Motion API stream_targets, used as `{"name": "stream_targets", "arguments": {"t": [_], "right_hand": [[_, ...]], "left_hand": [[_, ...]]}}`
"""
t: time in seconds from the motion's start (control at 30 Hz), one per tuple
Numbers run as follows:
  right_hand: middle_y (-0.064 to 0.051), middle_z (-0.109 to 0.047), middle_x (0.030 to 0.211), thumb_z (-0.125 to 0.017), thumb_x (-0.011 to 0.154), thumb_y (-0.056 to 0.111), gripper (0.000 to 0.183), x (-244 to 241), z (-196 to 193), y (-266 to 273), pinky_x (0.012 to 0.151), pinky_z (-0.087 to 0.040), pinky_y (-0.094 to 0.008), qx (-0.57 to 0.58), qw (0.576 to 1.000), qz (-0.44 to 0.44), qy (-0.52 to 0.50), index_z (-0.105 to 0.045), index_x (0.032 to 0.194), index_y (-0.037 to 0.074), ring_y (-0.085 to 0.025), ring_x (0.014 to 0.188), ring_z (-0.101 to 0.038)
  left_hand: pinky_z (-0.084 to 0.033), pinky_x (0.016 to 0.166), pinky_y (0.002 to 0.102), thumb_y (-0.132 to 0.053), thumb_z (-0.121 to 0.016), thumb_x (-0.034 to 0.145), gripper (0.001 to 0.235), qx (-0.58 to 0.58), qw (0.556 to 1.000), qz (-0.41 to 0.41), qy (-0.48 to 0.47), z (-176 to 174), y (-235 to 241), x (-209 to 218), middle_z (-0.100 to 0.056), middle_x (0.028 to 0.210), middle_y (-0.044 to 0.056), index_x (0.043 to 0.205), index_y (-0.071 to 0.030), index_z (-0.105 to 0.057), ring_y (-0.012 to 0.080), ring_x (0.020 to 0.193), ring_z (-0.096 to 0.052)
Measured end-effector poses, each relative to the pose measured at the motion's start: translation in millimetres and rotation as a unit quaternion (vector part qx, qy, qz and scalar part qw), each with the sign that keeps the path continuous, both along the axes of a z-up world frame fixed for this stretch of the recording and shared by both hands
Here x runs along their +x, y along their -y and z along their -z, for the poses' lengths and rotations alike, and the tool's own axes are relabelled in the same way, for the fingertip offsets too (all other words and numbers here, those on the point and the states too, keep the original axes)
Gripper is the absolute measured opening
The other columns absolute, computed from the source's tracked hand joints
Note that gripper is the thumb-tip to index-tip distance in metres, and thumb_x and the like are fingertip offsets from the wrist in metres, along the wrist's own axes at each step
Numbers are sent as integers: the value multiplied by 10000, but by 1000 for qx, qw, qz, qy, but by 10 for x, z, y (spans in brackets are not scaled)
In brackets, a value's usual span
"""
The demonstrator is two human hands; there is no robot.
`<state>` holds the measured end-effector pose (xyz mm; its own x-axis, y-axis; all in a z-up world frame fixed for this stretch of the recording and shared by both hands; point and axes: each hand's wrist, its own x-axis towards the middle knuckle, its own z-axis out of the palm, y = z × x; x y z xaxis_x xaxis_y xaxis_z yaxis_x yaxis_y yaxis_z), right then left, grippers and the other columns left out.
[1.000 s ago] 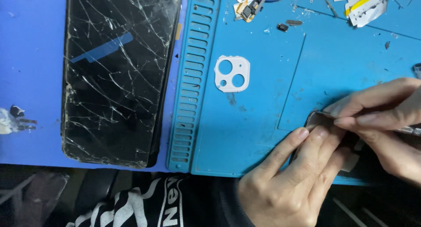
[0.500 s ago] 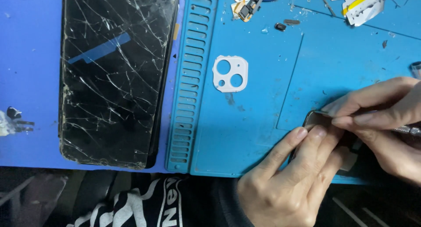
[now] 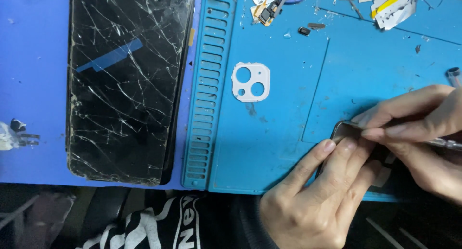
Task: Dismantling and cleaning a smartphone screen as part of a remanufacturing process using a spudger and cloth.
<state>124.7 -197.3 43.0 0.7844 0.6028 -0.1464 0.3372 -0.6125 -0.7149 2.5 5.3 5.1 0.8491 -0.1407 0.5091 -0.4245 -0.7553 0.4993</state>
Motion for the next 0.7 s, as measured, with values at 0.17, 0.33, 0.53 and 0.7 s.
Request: {"name": "stream_targets", "arguments": {"t": [0.17,0.33,0.53,0.7], "right_hand": [[-62,-759,940,-729,875,-12,146,39,89,181,835,-642,-277,-38,998,-5,-39,-789,875,122,-170,844,-776],[-17,-769,864,-748,903,15,174,91,175,348,728,-674,-235,-26,995,-26,-92,-835,841,153,-128,739,-730],[-47,-760,898,-724,938,36,114,49,184,284,858,-624,-233,14,1000,-7,1,-751,910,143,-142,852,-785],[-109,-753,950,-717,859,23,83,-56,-114,-158,829,-626,-312,-50,997,54,-9,-749,812,84,-192,866,-771]], "left_hand": [[-433,1220,328,-156,-594,1119,252,-2,1000,-13,9,9,26,6,-700,1370,134,1244,-11,-758,213,1318,-599],[-427,1221,311,-171,-588,1099,267,-11,1000,-14,1,-32,-15,20,-701,1311,115,1248,-24,-753,194,1303,-613],[-424,1233,345,-120,-589,1103,254,4,1000,-11,16,-3,-6,20,-694,1315,143,1255,1,-753,224,1313,-607],[-452,1239,369,-154,-635,1085,236,10,1000,-1,17,-11,2,36,-711,1337,140,1214,-6,-765,238,1327,-619]]}}
